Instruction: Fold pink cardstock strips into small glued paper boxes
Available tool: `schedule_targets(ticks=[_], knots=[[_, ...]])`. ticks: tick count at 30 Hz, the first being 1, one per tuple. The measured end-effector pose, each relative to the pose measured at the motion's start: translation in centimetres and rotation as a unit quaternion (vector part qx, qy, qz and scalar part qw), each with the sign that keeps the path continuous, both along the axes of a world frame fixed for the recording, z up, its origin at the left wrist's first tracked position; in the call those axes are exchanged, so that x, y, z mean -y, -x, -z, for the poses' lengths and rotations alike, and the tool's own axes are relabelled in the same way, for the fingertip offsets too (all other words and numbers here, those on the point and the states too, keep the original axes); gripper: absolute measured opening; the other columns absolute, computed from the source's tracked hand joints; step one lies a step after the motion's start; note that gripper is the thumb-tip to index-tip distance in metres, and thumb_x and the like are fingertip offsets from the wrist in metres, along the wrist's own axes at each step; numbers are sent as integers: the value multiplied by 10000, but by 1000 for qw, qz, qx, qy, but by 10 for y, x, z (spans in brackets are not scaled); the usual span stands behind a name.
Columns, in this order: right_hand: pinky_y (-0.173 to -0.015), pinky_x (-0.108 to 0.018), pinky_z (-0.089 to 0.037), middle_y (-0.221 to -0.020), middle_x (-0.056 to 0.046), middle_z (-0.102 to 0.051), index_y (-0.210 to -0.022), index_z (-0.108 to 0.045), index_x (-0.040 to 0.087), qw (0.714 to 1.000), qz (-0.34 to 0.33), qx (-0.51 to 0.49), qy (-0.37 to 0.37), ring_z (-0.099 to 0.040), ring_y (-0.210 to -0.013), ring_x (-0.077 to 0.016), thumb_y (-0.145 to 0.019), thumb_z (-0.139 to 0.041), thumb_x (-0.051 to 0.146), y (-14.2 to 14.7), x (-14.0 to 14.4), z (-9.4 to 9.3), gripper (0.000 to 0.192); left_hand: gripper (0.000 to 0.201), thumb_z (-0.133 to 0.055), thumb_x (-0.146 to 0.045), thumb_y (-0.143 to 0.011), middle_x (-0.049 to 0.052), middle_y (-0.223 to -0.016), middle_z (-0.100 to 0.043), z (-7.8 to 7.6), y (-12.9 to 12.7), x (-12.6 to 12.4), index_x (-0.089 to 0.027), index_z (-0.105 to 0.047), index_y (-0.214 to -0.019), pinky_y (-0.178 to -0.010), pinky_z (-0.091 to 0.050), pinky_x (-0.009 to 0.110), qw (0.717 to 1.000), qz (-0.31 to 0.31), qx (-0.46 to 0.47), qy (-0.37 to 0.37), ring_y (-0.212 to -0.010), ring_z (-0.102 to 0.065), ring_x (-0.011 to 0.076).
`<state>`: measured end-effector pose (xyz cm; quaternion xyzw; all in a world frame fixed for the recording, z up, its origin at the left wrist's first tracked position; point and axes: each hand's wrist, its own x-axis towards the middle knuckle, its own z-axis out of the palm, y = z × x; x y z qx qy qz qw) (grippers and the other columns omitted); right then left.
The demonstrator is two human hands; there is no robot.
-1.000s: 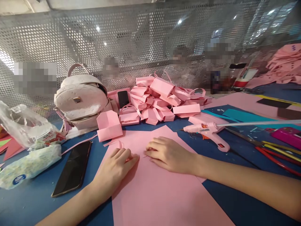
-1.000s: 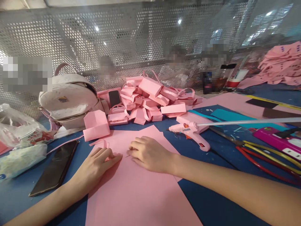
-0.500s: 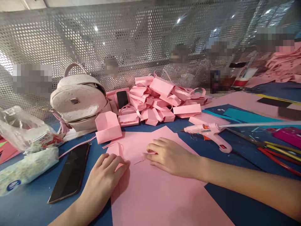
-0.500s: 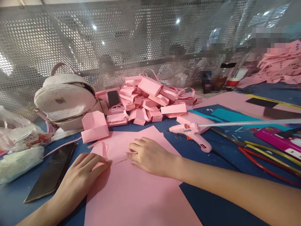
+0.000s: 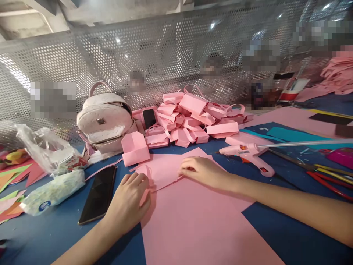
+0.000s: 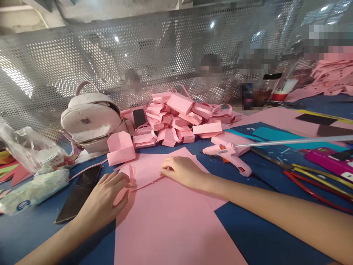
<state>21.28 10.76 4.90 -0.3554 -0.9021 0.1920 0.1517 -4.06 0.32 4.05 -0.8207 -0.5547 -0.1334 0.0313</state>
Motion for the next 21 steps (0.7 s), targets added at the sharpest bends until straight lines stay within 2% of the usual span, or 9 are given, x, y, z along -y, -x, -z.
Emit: schedule_targets(ticks=[1,4,8,13,15,17,21], knots=[[-642,-256,-369,-812,-4,-668,-781,-695,216,1000,19,10,13,-594,-786,-169,-934,-555,321,0,-2,-2,233,124,-505,-190,-893,66,-953,-628,-1,-1,-4,-185,-629,-891,-796,-405,385,1000,-7,10,12,-884,-568,243],[-592,-238,-327,-811,27,-665,-798,-641,223,997,37,39,59,-587,-752,-156,-802,-685,320,0,-3,-7,106,163,-567,-323,-896,42,-897,-619,0,-5,-15,-186,-598,-814,-801,-399,373,997,-23,46,50,-849,-578,224],[-605,-235,-325,-871,18,-657,-792,-615,215,995,6,65,69,-578,-784,-159,-766,-695,319,-1,-1,-11,134,169,-688,-330,-798,-2,-795,-644,1,-13,-24,-190,-599,-768,-838,-385,365,988,-30,110,101,-748,-574,181],[-638,-235,-360,-831,5,-674,-798,-674,194,994,-56,49,78,-594,-773,-162,-777,-669,276,0,-3,-20,85,124,-689,-294,-769,10,-747,-661,2,-15,-27,-173,-671,-788,-669,-398,273,964,7,218,150,-709,-567,169],[-641,-231,-374,-807,5,-700,-814,-712,186,993,-64,29,91,-613,-757,-160,-785,-657,266,-1,-4,-28,101,206,-664,-349,-793,21,-709,-655,0,-12,-26,-152,-700,-745,-623,-398,260,943,12,273,190,-683,-567,169],[-652,-228,-390,-804,1,-728,-830,-745,178,992,-70,11,100,-634,-760,-165,-789,-654,271,-3,-4,-38,137,296,-648,-405,-811,22,-657,-643,-5,-9,-21,-130,-723,-732,-589,-402,252,910,19,334,244,-630,-560,158],[-685,-219,-427,-836,-20,-760,-886,-776,154,988,-92,-21,126,-662,-777,-175,-790,-651,298,-10,-4,-51,214,335,-717,-421,-771,25,-690,-660,-18,-8,-4,-107,-754,-879,-581,-437,233,833,54,444,327,-612,-568,135]])
